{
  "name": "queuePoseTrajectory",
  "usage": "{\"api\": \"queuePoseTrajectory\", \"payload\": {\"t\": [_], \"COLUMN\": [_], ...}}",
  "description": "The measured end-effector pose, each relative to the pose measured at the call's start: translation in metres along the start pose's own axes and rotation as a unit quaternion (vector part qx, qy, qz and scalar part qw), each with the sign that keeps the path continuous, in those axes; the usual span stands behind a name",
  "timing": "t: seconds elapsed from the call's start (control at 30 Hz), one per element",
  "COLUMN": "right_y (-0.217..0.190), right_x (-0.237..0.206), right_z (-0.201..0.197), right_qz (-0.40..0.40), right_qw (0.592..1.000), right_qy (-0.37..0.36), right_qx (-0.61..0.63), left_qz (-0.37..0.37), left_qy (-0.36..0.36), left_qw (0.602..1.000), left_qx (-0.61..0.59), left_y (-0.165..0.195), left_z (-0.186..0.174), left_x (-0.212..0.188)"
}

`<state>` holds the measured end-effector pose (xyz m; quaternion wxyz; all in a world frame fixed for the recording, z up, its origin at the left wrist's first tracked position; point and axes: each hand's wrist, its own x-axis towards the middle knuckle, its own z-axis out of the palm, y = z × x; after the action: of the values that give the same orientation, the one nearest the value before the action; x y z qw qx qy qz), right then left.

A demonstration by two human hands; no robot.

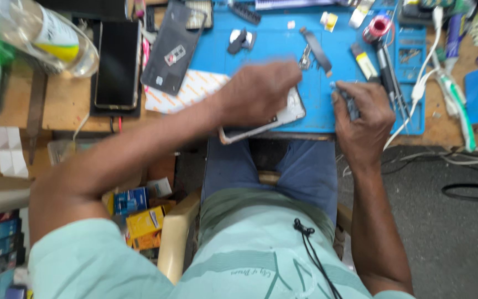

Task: The person works on a disassembled smartphone at a repair bench, handling the phone frame and a replacement screen assembly, then uses tweezers on small components. They test a small feature phone showing a charging icon, apply liquid from a spray bottle to a cloth, and wipe the phone frame and screen surfaces.

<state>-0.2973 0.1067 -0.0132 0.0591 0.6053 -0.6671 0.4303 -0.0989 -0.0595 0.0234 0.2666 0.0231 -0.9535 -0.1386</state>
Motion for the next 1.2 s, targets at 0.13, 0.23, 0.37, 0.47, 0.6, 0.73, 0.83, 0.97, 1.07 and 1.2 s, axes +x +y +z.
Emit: {"api": "queuePoseTrajectory", "payload": {"t": [0.13,0.23,0.37,0.47,0.6,0.73,0.83,0.97,1.07,1.2], "right_y": [-0.004,-0.005,-0.004,-0.003,-0.003,-0.004,-0.001,0.004,0.008,0.007], "right_x": [0.003,0.002,0.001,0.0,0.001,0.001,-0.001,-0.006,-0.009,-0.008], "right_z": [0.0,0.001,0.001,0.001,0.002,0.002,0.0,-0.001,-0.001,-0.003], "right_qz": [0.02,0.016,0.014,0.015,0.018,0.014,0.004,0.005,0.0,0.036], "right_qw": [1.0,1.0,1.0,1.0,1.0,1.0,1.0,1.0,1.0,0.997], "right_qy": [0.003,0.0,0.002,0.0,0.005,-0.002,0.001,-0.011,-0.003,0.009], "right_qx": [-0.004,0.0,0.004,-0.002,0.002,0.004,0.0,0.001,0.026,0.071], "left_qz": [0.053,0.071,-0.077,-0.079,-0.098,-0.127,-0.116,-0.052,-0.054,-0.18], "left_qy": [-0.117,-0.076,-0.062,-0.018,-0.046,-0.072,-0.083,-0.023,0.053,-0.003], "left_qw": [0.987,0.993,0.993,0.997,0.991,0.979,0.978,0.99,0.994,0.983], "left_qx": [-0.098,-0.048,0.06,-0.004,-0.082,-0.144,-0.15,-0.131,-0.084,-0.022], "left_y": [0.074,0.075,0.009,-0.017,-0.027,-0.044,-0.059,-0.054,-0.03,0.025], "left_z": [-0.013,-0.013,0.003,0.021,0.025,0.028,0.041,0.037,-0.005,-0.06], "left_x": [-0.004,-0.006,0.0,0.005,0.018,0.029,0.028,0.021,0.002,-0.056]}}
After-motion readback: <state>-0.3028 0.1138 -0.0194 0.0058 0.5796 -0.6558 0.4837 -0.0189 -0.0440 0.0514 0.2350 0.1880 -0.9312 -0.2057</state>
